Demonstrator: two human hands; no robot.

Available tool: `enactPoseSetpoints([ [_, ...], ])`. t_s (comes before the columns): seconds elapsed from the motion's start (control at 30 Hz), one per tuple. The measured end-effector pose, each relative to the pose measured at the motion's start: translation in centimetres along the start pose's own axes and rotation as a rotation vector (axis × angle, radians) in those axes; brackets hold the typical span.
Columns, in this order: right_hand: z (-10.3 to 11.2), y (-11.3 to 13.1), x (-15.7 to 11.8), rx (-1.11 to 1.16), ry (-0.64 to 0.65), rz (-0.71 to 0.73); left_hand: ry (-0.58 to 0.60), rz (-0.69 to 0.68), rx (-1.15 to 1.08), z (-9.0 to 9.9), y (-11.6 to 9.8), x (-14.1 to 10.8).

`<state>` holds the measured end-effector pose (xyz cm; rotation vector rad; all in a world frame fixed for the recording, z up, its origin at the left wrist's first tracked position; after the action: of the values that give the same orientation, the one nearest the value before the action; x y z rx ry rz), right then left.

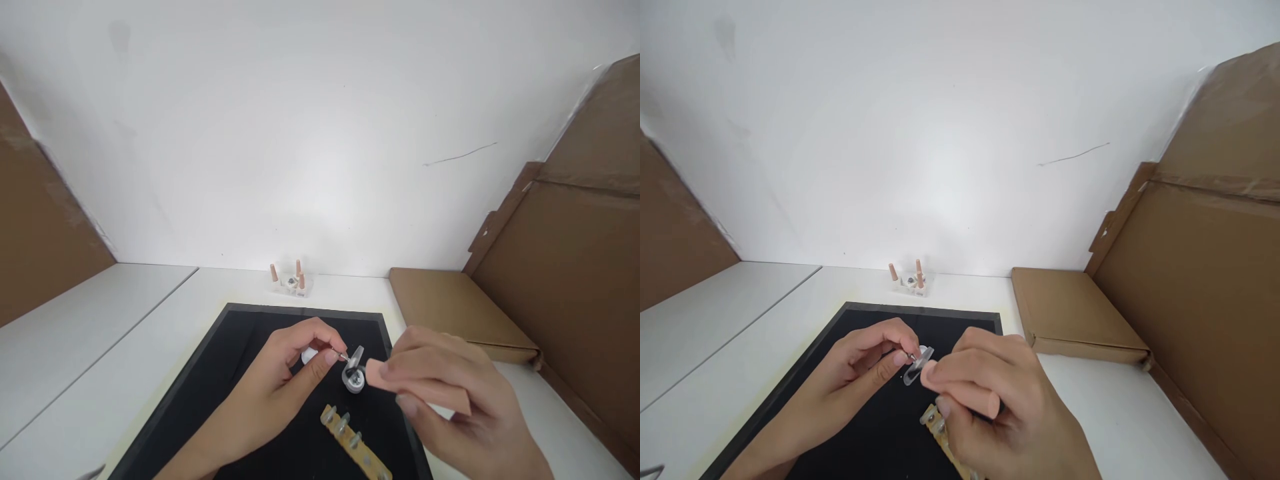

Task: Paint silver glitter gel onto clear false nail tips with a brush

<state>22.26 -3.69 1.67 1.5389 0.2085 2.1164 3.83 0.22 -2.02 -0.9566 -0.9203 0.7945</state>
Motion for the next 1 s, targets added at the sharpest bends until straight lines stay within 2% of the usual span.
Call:
enactPoseSetpoints([
  [0.17,0.6,-0.6,-0.3,-0.075,-0.036,0.032,-0.001,0.002,-0.03,0.1,0.2,-0.4],
  [0.3,0.3,0.0,-0.4,-0.014,-0.094,-0.009,-0.014,0.028,-0.071,0.5,0.4,-0.2],
  [0.47,-0.3,0.8,0.5,-0.008,-0.047,0.008,-0.016,0.046,-0.085,0.4,-0.1,0.1],
  [0.73,0.5,-0.6,-0.4,-0.088,-0.069,0.006,-0.028,0.041,-0.071,0.4,0.0,-0.3],
  [0.83,0.5,0.0,-0.2,0.006,-0.099,-0.015,-0.031,0.039,-0.079,0.6,0.0,-0.1],
  [1.0,-0.2,1.0,0.8,0.133,-0.032,0.006,-0.019,0.022,-0.088,0.5,-0.3,0.3],
])
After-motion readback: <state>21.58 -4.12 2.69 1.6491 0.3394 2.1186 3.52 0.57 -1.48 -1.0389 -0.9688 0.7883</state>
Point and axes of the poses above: each hand's wrist, its own x-axis towards the middle knuckle, its own z-axis out of the back of the hand, y = z × x, the point moved 3 cm from there along x, towards the middle knuckle, and after that the axes turned 6 degrees about -y, right-handed, at the moved point
